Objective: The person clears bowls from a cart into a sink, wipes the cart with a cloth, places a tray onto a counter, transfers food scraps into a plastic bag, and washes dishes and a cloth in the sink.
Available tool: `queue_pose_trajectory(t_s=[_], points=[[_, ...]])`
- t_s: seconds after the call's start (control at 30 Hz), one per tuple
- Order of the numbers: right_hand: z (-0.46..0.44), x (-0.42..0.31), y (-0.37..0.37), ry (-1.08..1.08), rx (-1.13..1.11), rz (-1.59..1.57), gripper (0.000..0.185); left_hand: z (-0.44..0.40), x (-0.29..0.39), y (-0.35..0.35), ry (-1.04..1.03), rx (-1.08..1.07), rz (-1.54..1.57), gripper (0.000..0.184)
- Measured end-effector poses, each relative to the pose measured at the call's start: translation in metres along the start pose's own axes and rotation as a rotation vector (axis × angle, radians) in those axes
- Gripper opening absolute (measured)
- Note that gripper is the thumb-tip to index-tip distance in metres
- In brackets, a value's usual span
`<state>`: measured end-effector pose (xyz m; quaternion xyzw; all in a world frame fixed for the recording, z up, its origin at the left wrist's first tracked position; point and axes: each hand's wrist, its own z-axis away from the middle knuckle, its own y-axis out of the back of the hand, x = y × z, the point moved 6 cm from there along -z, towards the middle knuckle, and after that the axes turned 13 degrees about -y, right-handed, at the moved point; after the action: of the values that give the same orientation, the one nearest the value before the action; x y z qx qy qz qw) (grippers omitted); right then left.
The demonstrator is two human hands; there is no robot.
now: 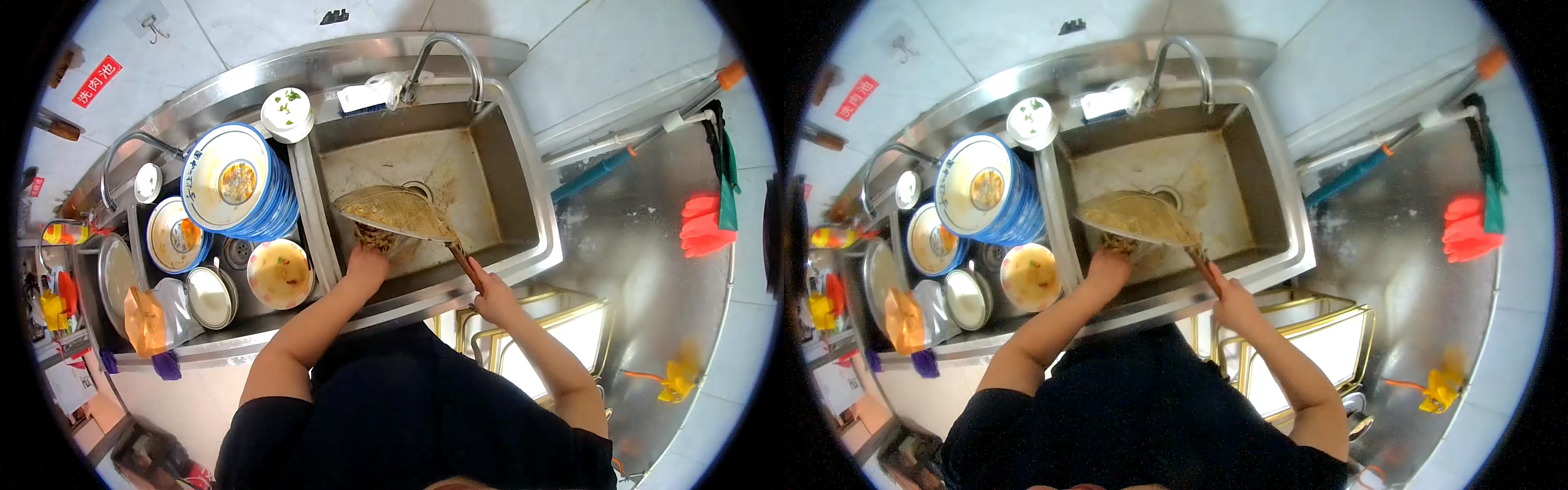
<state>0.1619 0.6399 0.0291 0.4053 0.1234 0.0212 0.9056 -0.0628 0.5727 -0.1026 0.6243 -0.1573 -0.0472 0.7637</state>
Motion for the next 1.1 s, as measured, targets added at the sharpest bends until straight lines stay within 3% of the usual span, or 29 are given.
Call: queue_pose_trajectory(t_s=[0.23,0.33,0.47,0.63,0.77,0.9,1.03,1.07,1.1], points=[[-0.005,0.011,-0.014,0.005,0.021,-0.013,0.078,0.008,0.003,0.023,0.004,0.006,0.051,0.018],[-0.004,0.014,0.005,0.048,0.059,-0.113,0.078,0.009,0.002,0.022,-0.004,-0.004,0.032,0.016],[-0.01,0.048,0.035,-0.055,-0.064,-0.504,0.068,0.014,0.003,0.024,-0.022,-0.052,0.01,0.016],[-0.029,0.093,0.064,-0.169,-0.061,-0.602,0.066,0.029,0.007,0.052,-0.007,-0.091,0.13,0.015],[-0.062,0.099,0.07,-0.242,-0.236,-0.724,0.053,0.05,0.006,0.053,0.028,-0.147,0.144,0.014],[-0.112,0.102,0.059,-0.147,-0.404,-0.777,0.04,0.069,0.009,0.07,0.008,-0.163,0.14,0.012],[-0.162,0.112,0.056,-0.086,-0.374,-0.531,0.032,0.072,0.004,0.093,-0.044,-0.28,0.169,0.011],[-0.188,0.127,0.054,0.086,-0.138,-0.181,0.035,0.074,0.003,0.097,-0.067,-0.268,0.181,0.011],[-0.194,0.128,0.058,0.067,-0.077,-0.064,0.036,0.077,0.003,0.1,-0.091,-0.256,0.197,0.01]])
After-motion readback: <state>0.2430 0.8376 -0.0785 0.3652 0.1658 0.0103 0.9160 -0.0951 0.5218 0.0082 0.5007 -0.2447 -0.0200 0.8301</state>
